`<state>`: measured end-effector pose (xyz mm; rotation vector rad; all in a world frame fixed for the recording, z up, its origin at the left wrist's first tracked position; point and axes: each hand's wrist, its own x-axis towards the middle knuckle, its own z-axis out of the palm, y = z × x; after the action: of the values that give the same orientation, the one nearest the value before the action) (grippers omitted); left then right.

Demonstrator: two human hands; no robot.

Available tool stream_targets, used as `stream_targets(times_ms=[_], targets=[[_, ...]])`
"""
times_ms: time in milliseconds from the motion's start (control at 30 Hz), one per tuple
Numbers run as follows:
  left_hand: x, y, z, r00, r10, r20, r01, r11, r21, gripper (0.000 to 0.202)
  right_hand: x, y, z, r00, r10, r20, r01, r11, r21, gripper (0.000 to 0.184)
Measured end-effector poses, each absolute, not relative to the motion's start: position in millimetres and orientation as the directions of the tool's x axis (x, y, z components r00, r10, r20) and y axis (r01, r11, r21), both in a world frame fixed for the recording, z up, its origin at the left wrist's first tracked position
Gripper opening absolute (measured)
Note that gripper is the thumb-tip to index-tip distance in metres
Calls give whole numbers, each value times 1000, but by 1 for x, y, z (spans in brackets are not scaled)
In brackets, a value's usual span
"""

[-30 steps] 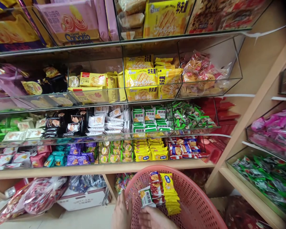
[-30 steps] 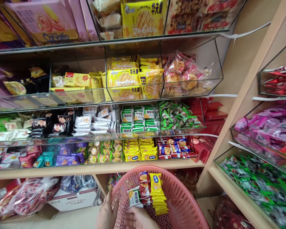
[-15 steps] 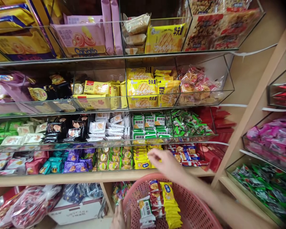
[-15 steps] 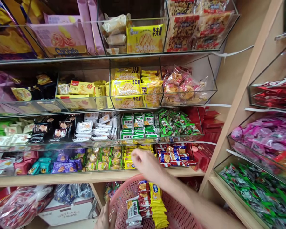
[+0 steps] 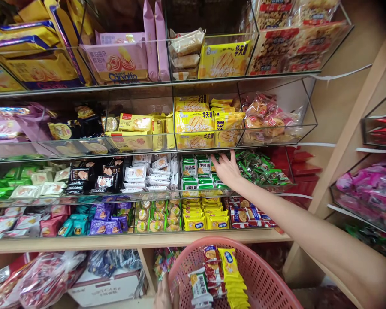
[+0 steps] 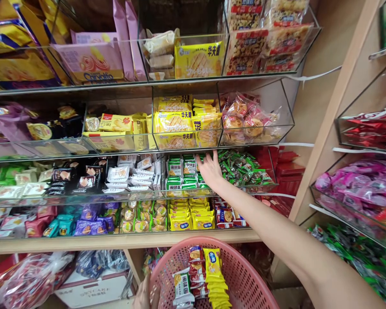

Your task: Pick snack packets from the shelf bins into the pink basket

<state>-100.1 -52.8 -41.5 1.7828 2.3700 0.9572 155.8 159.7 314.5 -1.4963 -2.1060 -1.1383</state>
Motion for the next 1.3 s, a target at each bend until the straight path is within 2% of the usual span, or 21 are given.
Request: stream_targets(times_ms=[300, 633, 867, 1100, 1300], targets=[[-96, -55, -34, -366, 894, 260, 853, 209, 479, 55, 161, 157, 317, -369, 648, 666, 920, 154, 360, 46], [-96, -56, -31, -373, 886, 275, 853, 212, 476, 52, 153, 160, 326, -357, 732, 580, 915, 148, 376, 53], [-97, -56, -33, -367, 889, 272, 856, 208, 474, 53, 158, 159, 325, -346, 681, 645, 925, 134, 355, 44], [-97, -56, -34, -361, 898, 253, 853, 208, 479, 55, 162, 149, 324, -362, 677, 641, 921, 155, 357, 25], [-102, -57, -28, -353, 912, 208, 840, 211, 500, 56, 170, 139, 323, -429, 595, 680, 894, 173, 413, 22]])
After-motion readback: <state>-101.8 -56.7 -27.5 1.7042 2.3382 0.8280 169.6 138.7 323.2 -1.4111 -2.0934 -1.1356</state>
